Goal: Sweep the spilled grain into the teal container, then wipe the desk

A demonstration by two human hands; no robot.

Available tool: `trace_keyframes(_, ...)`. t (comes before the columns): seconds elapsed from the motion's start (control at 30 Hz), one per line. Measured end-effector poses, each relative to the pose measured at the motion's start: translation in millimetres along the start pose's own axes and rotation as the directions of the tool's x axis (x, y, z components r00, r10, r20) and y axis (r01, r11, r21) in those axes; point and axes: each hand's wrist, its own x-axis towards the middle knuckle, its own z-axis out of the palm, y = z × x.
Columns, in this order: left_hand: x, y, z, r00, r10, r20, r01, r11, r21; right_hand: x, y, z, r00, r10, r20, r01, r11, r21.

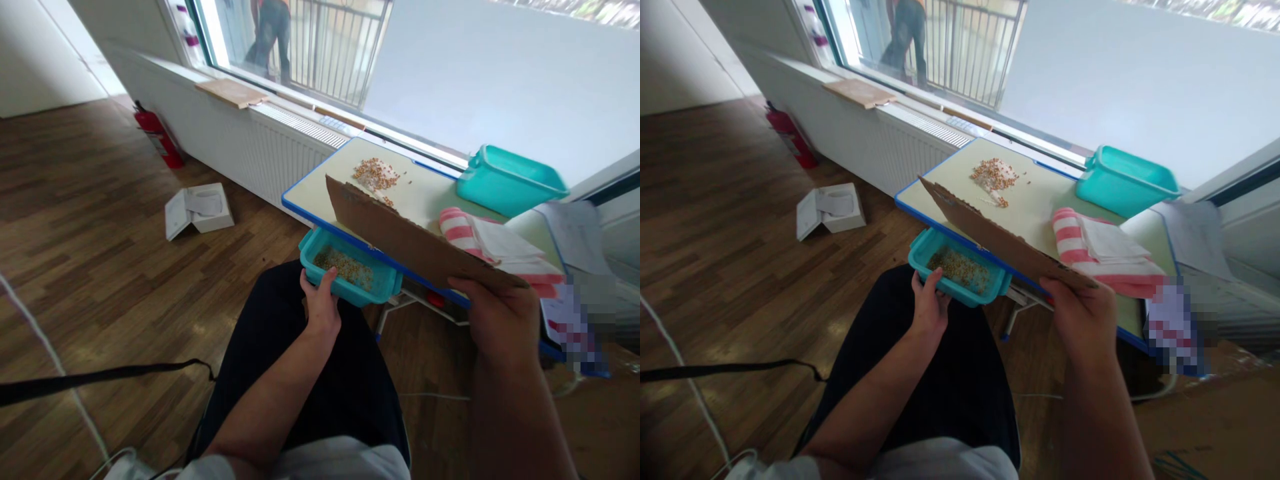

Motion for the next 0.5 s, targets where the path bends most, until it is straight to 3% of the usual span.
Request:
trace_keyframes(0.2,-1,0,-0.5,1.0,0.015,0.025,-0.015,1.0,-0.007,-1,3,0,0.989,-0.141,-0.045,0.144,0.987,0.066)
trace_keyframes(0.5,1,-2,-2.7,0.999,0.011,0.036,-0.011,1.0,0.0,2,12,-3,0.985,-0.163,-0.061,0.163,0.987,-0.009)
